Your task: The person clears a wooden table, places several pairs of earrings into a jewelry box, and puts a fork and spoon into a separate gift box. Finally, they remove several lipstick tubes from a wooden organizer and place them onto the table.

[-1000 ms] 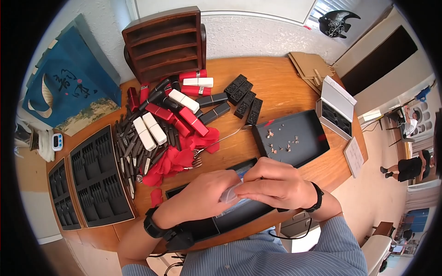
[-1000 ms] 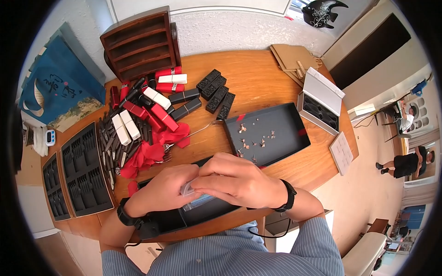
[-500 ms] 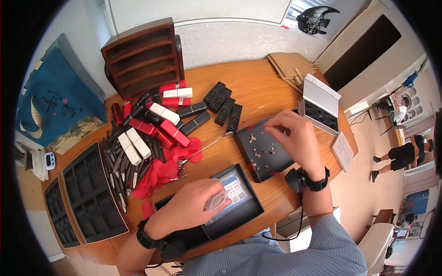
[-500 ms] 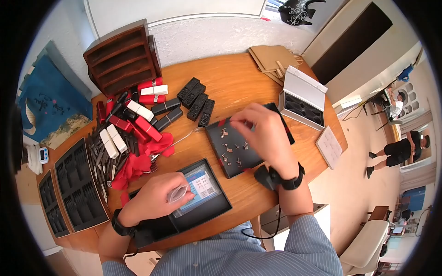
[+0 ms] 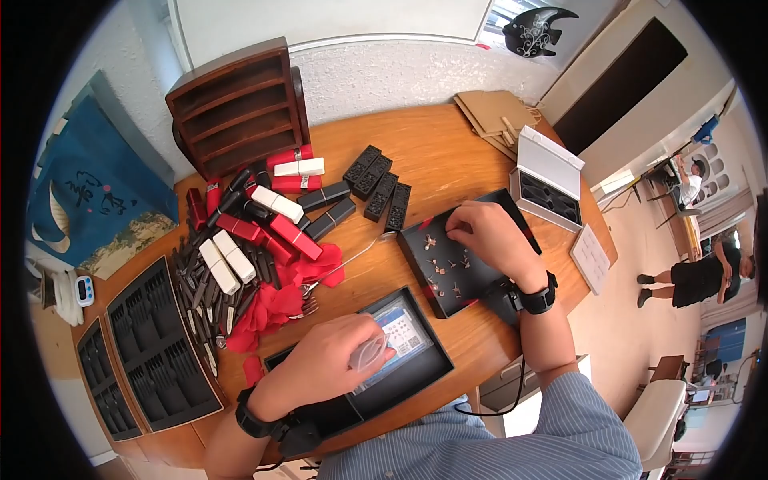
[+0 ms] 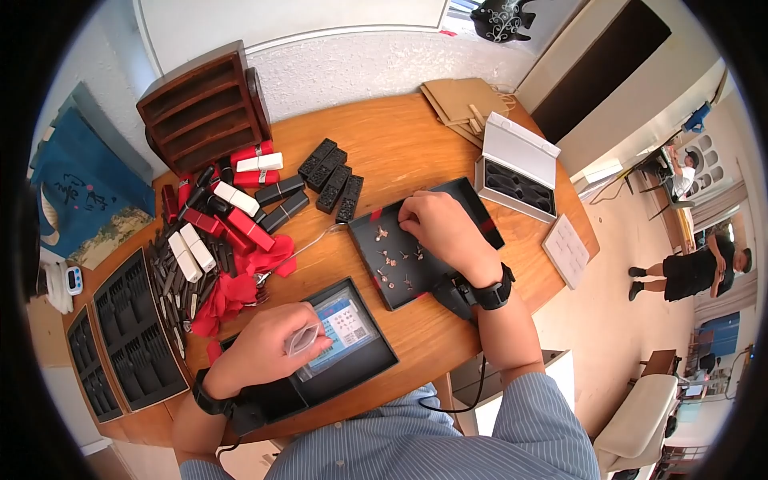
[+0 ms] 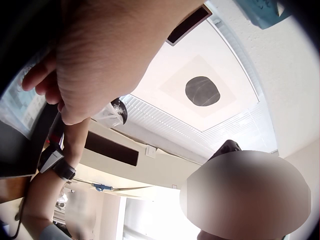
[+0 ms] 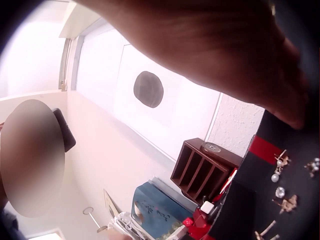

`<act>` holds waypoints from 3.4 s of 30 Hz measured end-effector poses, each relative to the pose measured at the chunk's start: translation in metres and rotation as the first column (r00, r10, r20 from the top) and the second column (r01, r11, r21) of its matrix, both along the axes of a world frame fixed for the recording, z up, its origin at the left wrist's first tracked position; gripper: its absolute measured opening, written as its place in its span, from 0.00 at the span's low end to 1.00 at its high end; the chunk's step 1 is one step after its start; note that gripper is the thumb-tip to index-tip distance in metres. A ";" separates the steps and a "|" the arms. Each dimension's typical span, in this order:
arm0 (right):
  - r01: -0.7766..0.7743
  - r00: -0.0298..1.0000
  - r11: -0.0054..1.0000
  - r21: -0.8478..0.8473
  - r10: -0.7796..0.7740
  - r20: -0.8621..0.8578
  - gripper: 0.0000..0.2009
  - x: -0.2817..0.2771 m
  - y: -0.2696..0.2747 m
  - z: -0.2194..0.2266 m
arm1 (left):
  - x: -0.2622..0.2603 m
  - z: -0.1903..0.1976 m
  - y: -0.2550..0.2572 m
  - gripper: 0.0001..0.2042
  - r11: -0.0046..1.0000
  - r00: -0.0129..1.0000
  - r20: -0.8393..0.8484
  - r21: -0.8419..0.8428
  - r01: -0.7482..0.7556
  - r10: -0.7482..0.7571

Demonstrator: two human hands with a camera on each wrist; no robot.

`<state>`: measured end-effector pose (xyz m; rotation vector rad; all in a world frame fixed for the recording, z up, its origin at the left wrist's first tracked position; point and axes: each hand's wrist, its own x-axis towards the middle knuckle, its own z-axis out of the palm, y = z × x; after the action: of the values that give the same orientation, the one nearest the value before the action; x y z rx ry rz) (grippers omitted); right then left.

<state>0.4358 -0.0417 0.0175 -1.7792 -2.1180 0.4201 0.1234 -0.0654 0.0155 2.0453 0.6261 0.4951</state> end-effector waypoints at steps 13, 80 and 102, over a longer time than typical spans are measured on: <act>-0.392 0.756 0.870 0.299 0.490 -0.434 0.05 -0.071 -0.045 0.046 | -0.001 -0.001 0.000 0.11 1.000 0.999 0.030 -0.009 0.016 -0.016; -0.508 0.702 0.791 0.339 0.609 -0.369 0.07 -0.095 -0.058 0.034 | -0.003 -0.006 0.002 0.11 0.999 0.998 0.052 0.005 0.046 -0.046; -0.444 0.788 0.790 0.423 0.569 -0.235 0.08 -0.077 -0.046 0.042 | 0.000 -0.002 0.000 0.12 1.000 0.999 0.048 0.005 0.022 -0.023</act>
<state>0.3586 -0.0882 0.0590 -0.8311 -2.2144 0.4245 0.1237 -0.0650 0.0132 2.0362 0.5729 0.5318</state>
